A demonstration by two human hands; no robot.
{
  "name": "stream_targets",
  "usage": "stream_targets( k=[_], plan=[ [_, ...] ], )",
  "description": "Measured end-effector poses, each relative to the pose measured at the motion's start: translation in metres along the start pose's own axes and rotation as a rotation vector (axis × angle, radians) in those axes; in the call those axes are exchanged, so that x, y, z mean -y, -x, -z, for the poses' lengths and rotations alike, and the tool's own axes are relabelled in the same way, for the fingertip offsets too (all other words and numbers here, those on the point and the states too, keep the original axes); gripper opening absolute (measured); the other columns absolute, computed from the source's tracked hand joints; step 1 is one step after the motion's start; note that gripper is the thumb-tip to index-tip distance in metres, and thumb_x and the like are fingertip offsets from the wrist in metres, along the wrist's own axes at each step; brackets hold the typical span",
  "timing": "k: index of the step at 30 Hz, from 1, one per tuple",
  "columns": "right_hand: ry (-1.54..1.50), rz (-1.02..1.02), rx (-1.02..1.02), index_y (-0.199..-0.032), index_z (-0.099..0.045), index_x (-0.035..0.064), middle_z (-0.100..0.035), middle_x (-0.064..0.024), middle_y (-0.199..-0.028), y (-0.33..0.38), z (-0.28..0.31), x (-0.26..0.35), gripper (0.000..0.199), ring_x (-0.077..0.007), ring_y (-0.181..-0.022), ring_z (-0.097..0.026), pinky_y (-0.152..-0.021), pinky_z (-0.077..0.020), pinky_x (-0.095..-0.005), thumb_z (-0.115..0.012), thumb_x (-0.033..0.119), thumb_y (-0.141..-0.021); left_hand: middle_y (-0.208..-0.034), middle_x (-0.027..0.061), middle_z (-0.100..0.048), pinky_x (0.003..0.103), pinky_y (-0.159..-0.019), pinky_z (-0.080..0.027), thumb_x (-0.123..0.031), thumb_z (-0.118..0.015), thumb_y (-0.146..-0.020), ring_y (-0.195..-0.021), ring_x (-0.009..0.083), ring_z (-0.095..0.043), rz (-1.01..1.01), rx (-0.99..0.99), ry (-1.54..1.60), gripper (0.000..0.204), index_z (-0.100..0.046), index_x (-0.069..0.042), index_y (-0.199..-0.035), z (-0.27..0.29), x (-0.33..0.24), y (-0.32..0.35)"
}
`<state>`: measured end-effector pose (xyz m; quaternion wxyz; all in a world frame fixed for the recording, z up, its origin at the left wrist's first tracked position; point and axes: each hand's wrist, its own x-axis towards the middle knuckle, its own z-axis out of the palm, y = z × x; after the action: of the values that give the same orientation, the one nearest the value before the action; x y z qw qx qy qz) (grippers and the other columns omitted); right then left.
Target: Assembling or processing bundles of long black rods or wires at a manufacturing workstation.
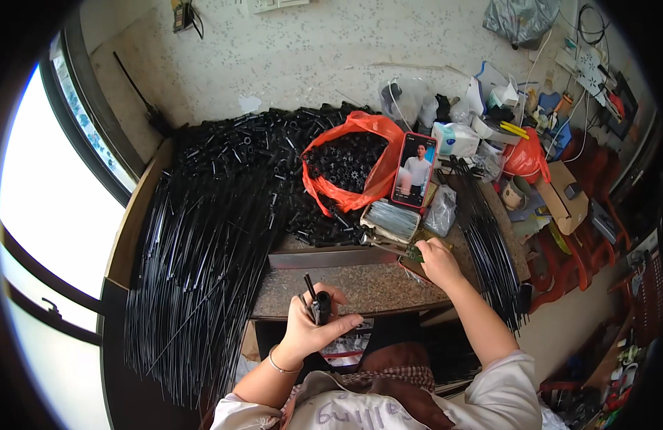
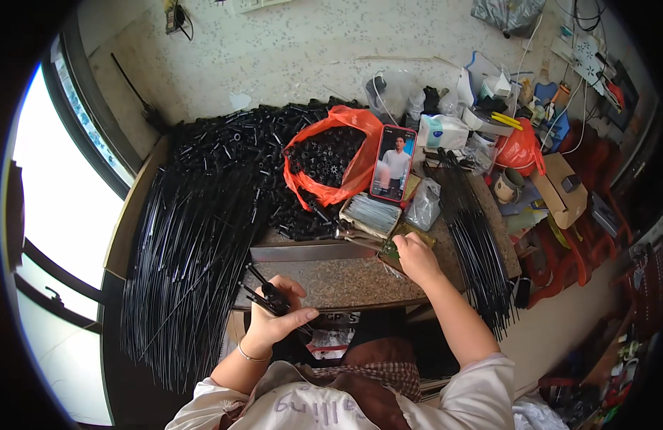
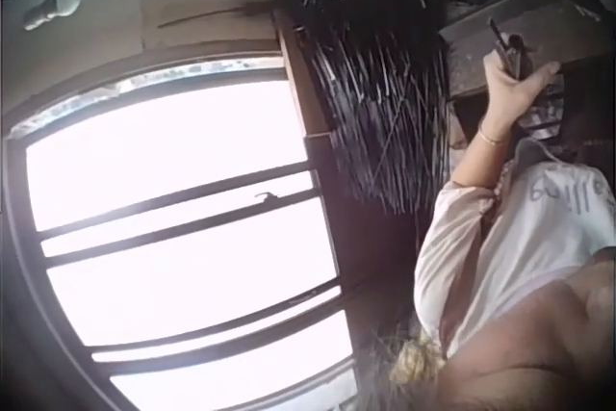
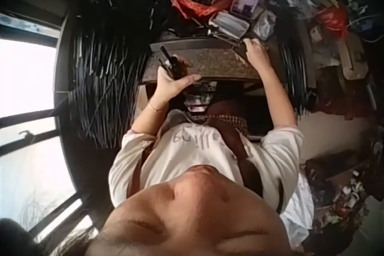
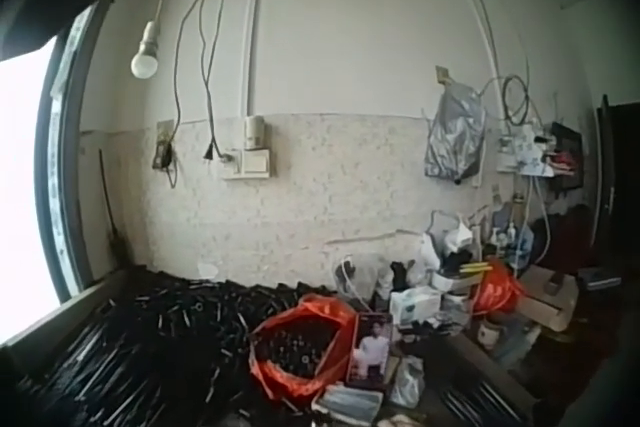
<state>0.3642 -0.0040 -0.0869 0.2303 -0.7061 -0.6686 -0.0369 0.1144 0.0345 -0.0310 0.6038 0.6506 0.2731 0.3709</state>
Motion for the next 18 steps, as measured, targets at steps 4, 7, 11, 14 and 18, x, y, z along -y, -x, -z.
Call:
stream_targets(
  k=[4, 7, 11, 14, 18],
  plan=[
    [0.060, 0.075, 0.076, -0.076, -0.045, 0.0037, -0.047, -0.0100, -0.065, 0.008, 0.007, 0.023, 0.012, -0.0251, -0.070, -0.047, -0.060, -0.0406, -0.0327, -0.045, 0.001, -0.064, -0.049, -0.0041, -0.043, 0.016, -0.040, -0.027, -0.007, -0.070, -0.051, -0.044, 0.0020, -0.036, -0.031, -0.007, -0.010, 0.027, -0.049, -0.004, -0.068, 0.006, -0.012, 0.025],
    [0.099, 0.075, 0.042, -0.078, -0.046, 0.0038, -0.047, -0.0103, -0.067, 0.016, 0.007, 0.027, 0.013, -0.0242, -0.071, -0.047, -0.060, -0.0410, -0.0319, -0.046, 0.001, -0.064, -0.049, -0.0040, -0.043, 0.016, -0.041, -0.027, -0.009, -0.070, -0.051, -0.044, 0.0023, -0.036, -0.048, -0.016, -0.026, 0.026, -0.049, -0.004, -0.067, 0.012, -0.018, 0.039],
    [0.150, 0.179, -0.094, -0.073, -0.046, 0.0054, -0.047, -0.0062, -0.066, 0.032, 0.000, 0.025, 0.006, -0.0198, -0.072, -0.047, -0.059, -0.0421, -0.0281, -0.044, 0.008, -0.068, -0.049, -0.0033, -0.043, 0.017, -0.042, -0.030, -0.008, -0.069, -0.056, -0.045, 0.0029, -0.037, -0.067, -0.026, -0.075, 0.024, -0.048, -0.005, -0.067, 0.020, -0.019, 0.058],
    [0.194, 0.261, -0.090, -0.074, -0.047, 0.0055, -0.047, -0.0051, -0.065, 0.036, -0.004, 0.029, 0.008, -0.0188, -0.072, -0.047, -0.059, -0.0422, -0.0275, -0.047, 0.009, -0.066, -0.049, -0.0030, -0.043, 0.017, -0.042, -0.030, -0.009, -0.069, -0.055, -0.045, 0.0031, -0.038, -0.052, -0.017, -0.062, 0.024, -0.048, -0.005, -0.067, 0.020, -0.019, 0.068],
    [0.224, 0.315, -0.204, -0.074, -0.047, 0.0050, -0.048, -0.0060, -0.066, 0.036, -0.011, 0.015, 0.013, -0.0193, -0.069, -0.048, -0.059, -0.0419, -0.0272, -0.051, 0.007, -0.063, -0.049, -0.0029, -0.043, 0.017, -0.041, -0.030, -0.009, -0.069, -0.056, -0.044, 0.0030, -0.037, -0.058, -0.005, -0.055, 0.024, -0.048, -0.005, -0.067, 0.017, -0.015, 0.064]
  ],
)
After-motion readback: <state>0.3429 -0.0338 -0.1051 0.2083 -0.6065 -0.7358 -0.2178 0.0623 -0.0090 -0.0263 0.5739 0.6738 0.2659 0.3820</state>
